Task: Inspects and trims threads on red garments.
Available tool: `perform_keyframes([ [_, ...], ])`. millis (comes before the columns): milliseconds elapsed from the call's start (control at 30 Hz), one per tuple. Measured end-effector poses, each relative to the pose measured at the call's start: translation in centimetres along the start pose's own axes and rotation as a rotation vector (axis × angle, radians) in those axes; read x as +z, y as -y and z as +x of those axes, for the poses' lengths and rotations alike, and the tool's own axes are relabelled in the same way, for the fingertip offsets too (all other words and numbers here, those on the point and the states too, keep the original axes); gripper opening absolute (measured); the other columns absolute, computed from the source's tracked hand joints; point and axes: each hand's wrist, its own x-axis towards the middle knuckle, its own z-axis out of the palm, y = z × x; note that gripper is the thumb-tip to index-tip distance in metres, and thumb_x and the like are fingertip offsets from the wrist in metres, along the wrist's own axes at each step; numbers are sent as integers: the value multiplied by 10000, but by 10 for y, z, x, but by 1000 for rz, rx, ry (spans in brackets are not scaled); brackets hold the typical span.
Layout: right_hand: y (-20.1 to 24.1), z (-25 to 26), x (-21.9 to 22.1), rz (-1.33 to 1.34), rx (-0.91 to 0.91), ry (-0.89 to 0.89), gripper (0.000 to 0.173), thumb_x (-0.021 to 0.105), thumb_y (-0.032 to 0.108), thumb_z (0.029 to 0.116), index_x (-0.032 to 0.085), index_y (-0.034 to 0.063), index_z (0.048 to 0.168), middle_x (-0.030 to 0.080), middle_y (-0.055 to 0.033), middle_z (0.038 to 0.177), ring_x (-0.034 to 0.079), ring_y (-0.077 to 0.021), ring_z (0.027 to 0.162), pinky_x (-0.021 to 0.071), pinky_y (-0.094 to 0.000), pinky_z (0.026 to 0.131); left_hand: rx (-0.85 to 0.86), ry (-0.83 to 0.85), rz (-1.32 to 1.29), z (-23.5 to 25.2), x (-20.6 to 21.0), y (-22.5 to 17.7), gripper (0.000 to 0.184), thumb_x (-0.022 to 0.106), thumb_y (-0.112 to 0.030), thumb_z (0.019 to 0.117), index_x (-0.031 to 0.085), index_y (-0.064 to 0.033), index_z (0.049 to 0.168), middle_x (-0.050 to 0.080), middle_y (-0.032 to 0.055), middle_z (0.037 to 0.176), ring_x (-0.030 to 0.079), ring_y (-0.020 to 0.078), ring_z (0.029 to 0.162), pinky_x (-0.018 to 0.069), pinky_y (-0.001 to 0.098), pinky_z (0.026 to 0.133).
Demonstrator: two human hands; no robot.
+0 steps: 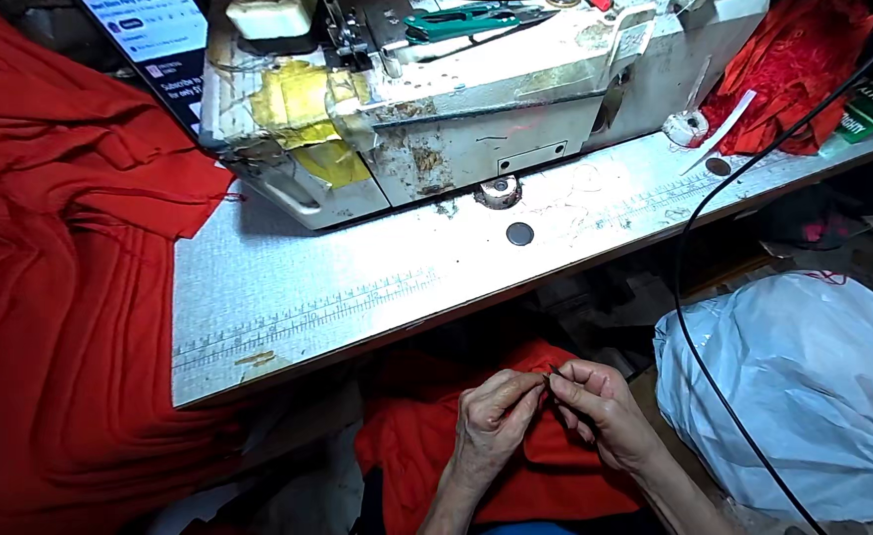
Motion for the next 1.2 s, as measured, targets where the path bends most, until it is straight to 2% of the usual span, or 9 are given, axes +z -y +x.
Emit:
perform_keyframes([
  [200, 68, -27, -1, -131, -438, 81, 225, 667, 355, 986, 698, 159, 878, 591, 71, 651, 542, 34, 530, 467, -120, 490, -402, -171, -91, -23, -10, 14, 131, 678, -87, 933, 794, -27, 948, 771, 43, 921, 723, 72, 883, 587, 218, 843],
  [367, 36, 2, -8, -306, -293, -87, 195, 844, 233, 795, 694, 140, 880, 587, 47, 635, 500, -9, 509, 421, -158, 471, -560, -296, -423, -6, -8, -9, 145, 650, -48, 948, 789, -7, 954, 756, 90, 945, 713, 130, 894, 590, 264, 835],
  [433, 11, 4, 1, -294, -273, -121, 140, 804, 130, 815, 696, 110, 903, 565, 80, 640, 484, 15, 527, 402, -145, 492, -605, -367, -481, 1, -9, -16, 159, 626, -18, 952, 782, 8, 949, 762, 100, 915, 720, 118, 855, 595, 255, 802],
  [733, -16, 9, 32, -431, -383, -140, 188, 757, 157, 869, 708, 49, 1016, 583, 85, 697, 489, 44, 592, 408, -123, 555, -518, -290, -311, 10, -15, -23, 191, 588, -71, 993, 773, -23, 979, 749, 56, 890, 705, 100, 797, 590, 231, 753],
  [833, -17, 12, 38, -554, -410, -158, 244, 796, 236, 847, 728, 52, 992, 583, 75, 684, 477, 43, 578, 405, -128, 550, -489, -229, -263, 12, -15, -24, 186, 600, -94, 998, 778, -42, 985, 752, 30, 885, 700, 84, 778, 583, 217, 735],
  [967, -25, 18, 42, -678, -543, -220, 114, 717, 143, 860, 771, 62, 919, 701, 17, 780, 596, 17, 667, 504, -152, 632, -497, -158, -251, 15, -21, -27, 188, 614, -101, 990, 793, -43, 994, 763, 39, 913, 709, 92, 796, 589, 224, 745],
  [1033, -24, 19, 40, -516, -485, -175, 97, 696, 98, 911, 763, 30, 904, 701, 18, 768, 604, 35, 672, 507, -132, 641, -517, -140, -249, 16, -25, -27, 183, 630, -109, 981, 806, -62, 976, 770, 24, 930, 709, 76, 832, 576, 215, 772],
  [1100, -16, 19, 38, -177, -221, -111, 100, 655, 65, 950, 732, 32, 896, 622, 43, 658, 520, 30, 544, 433, -133, 522, -520, -123, -303, 14, -27, -26, 198, 618, -115, 997, 803, -50, 1019, 773, 43, 967, 718, 92, 874, 586, 232, 810],
  [1200, -4, 22, 24, 360, 101, -38, 180, 556, 86, 1005, 707, 33, 923, 526, 23, 562, 408, 4, 397, 364, -147, 386, -541, -65, -416, 7, -28, -20, 374, 634, -159, 989, 643, -16, 1335, 766, 103, 993, 726, 150, 877, 588, 281, 810],
])
